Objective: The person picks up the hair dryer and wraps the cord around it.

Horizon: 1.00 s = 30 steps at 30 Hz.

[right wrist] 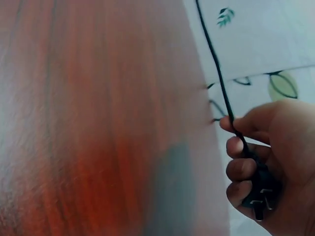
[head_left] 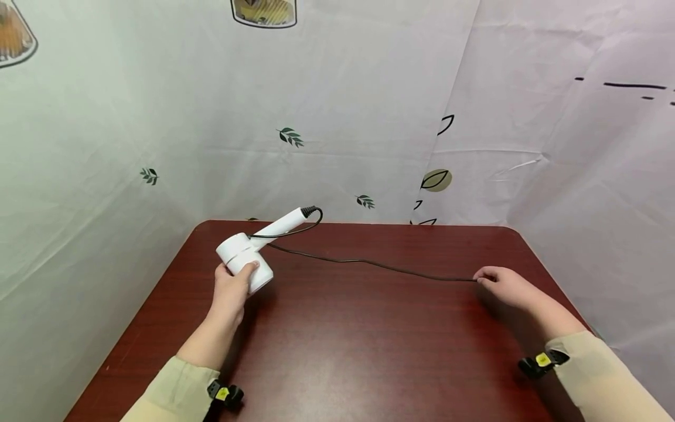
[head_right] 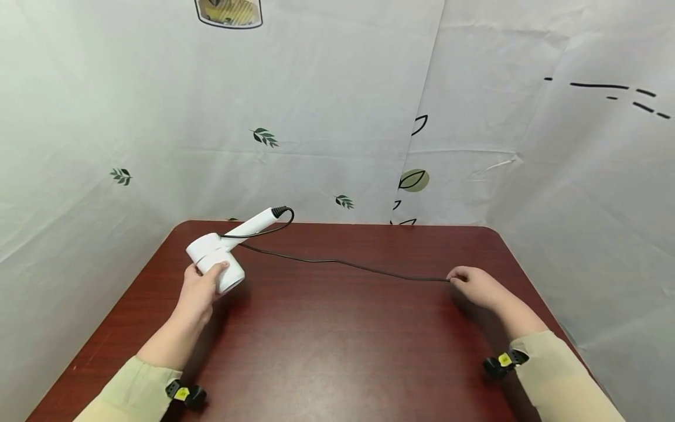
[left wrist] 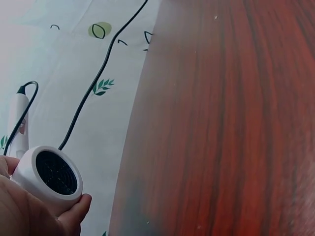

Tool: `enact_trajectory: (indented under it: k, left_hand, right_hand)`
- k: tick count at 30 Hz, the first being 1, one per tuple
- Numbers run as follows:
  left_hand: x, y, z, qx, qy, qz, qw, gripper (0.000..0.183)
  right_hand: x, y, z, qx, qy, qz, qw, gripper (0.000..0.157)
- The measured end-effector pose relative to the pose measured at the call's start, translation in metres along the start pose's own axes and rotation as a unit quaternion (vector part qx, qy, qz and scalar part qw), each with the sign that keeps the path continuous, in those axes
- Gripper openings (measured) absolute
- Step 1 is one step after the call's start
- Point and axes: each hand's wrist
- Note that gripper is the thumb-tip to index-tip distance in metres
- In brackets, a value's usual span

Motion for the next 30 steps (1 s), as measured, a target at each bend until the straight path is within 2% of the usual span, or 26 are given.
enact_trajectory:
  k: [5,9,16,22,30]
  left_hand:
    - [-0.001,0.003,0.003,-0.024,-0.001,0.013,0.9996,0.083]
    - [0.0,0.002,0.003,-0.029,-0.002,0.025,0.9993,0.085]
    - [0.002,-0.002,0.001,-0.028,-0.013,0.044,0.9986,0.086]
    - [0.004,-0.004,-0.001,-0.014,-0.03,0.063,0.9974,0.086]
    - [0.005,-0.007,-0.005,0.033,-0.033,0.113,0.9924,0.088]
  right_hand:
    - [0.015,0.009,0.001,0.023,0.047,0.056,0.997,0.015]
    - [0.024,0.012,0.004,0.041,0.086,0.109,0.989,0.017]
    - [0.051,0.013,0.014,0.067,0.1,0.161,0.98,0.015]
    - [0.083,0.015,0.025,0.068,0.132,0.176,0.973,0.012]
    - [0.121,0.011,0.042,0.04,0.177,0.214,0.96,0.009]
Point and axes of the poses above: each hand's wrist, its own z-axis towards the middle knuckle, its own y-axis out of the back of the hand, x = y × z, and after that the axes turned 7 degrees about y, right-handed
